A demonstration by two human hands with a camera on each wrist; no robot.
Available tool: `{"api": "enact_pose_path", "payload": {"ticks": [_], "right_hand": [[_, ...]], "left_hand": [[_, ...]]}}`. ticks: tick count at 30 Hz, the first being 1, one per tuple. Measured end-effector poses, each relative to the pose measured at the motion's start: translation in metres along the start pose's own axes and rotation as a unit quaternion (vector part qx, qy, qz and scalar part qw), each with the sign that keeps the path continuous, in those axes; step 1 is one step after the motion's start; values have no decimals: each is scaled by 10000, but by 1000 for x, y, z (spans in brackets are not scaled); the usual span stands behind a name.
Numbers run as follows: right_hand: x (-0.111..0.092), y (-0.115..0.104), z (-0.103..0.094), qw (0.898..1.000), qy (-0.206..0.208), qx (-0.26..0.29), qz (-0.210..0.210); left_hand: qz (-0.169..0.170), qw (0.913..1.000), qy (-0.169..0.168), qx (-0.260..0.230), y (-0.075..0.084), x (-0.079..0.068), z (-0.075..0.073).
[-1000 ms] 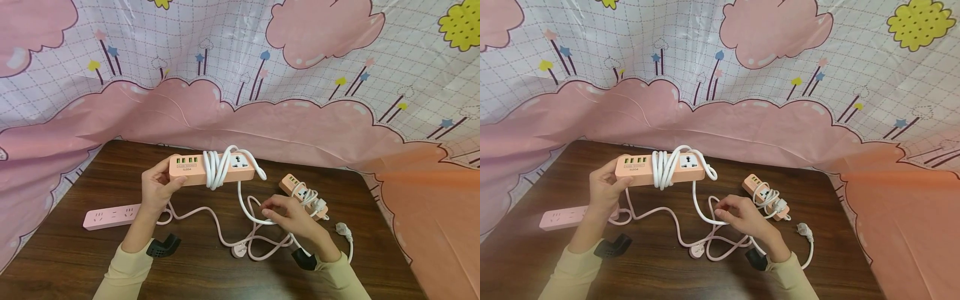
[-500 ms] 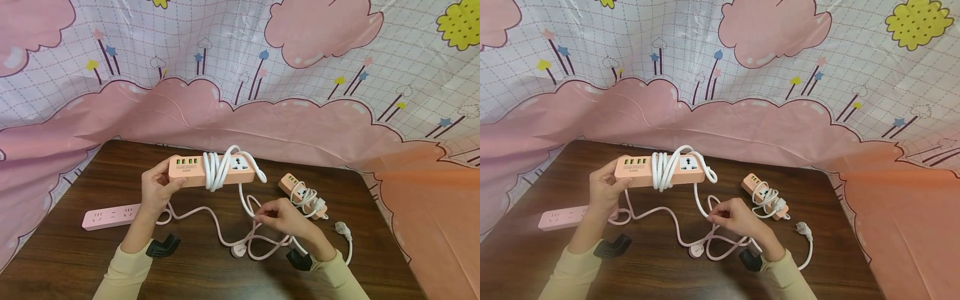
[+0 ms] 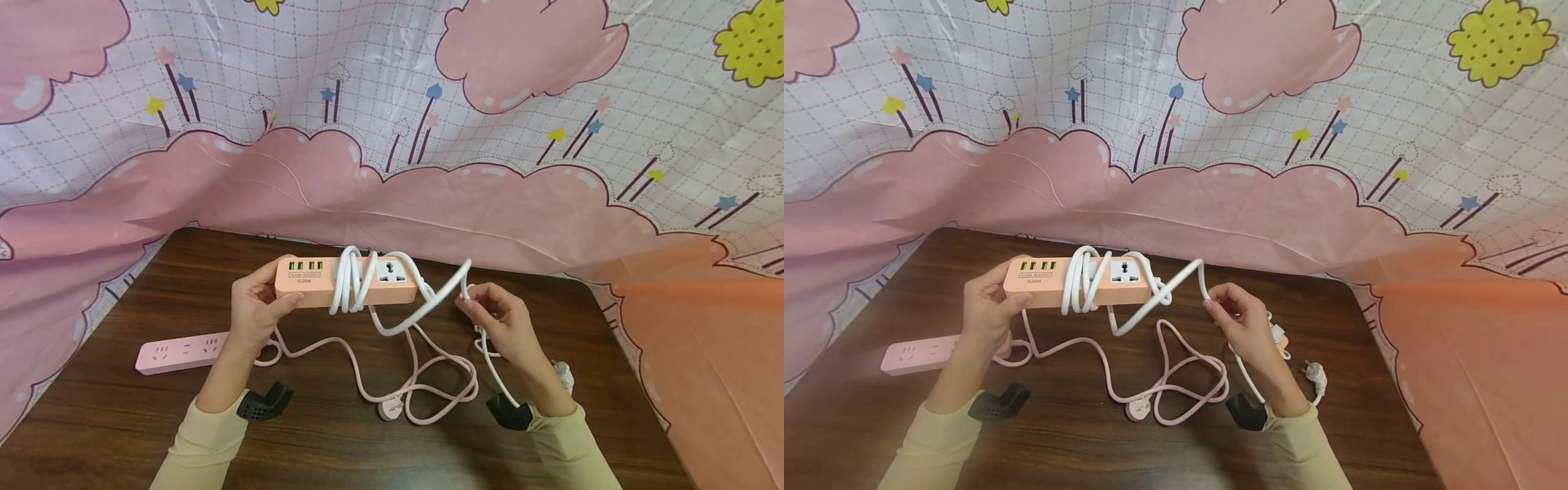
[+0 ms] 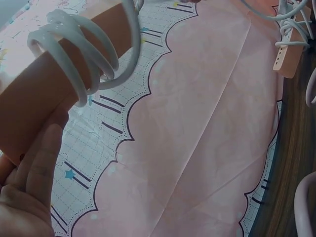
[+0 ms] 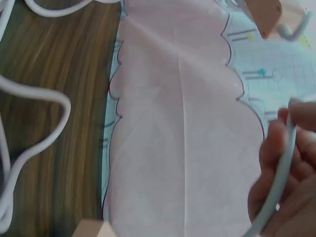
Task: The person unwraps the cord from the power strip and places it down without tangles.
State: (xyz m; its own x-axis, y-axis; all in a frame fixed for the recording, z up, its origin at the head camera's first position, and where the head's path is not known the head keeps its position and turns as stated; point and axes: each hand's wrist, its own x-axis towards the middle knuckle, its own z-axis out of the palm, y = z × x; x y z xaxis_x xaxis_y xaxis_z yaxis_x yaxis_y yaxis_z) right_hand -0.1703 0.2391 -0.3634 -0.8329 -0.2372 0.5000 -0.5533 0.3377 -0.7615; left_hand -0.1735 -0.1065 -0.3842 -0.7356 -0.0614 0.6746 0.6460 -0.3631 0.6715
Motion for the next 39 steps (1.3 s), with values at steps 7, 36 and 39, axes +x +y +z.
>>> {"api": "enact_pose_path", "payload": {"ticks": [7, 36, 39], "right_hand": [[-11, 14, -16, 9955, -802, -351, -363], [24, 6, -39, 9921, 989, -757, 123], [12, 8, -47, 9974, 606, -378, 24]], "left_hand": [[60, 9999, 116, -98, 0, 0, -1], [-36, 9998, -181, -65, -2, -2, -2], [6, 9999, -36, 103, -1, -1, -3]]}}
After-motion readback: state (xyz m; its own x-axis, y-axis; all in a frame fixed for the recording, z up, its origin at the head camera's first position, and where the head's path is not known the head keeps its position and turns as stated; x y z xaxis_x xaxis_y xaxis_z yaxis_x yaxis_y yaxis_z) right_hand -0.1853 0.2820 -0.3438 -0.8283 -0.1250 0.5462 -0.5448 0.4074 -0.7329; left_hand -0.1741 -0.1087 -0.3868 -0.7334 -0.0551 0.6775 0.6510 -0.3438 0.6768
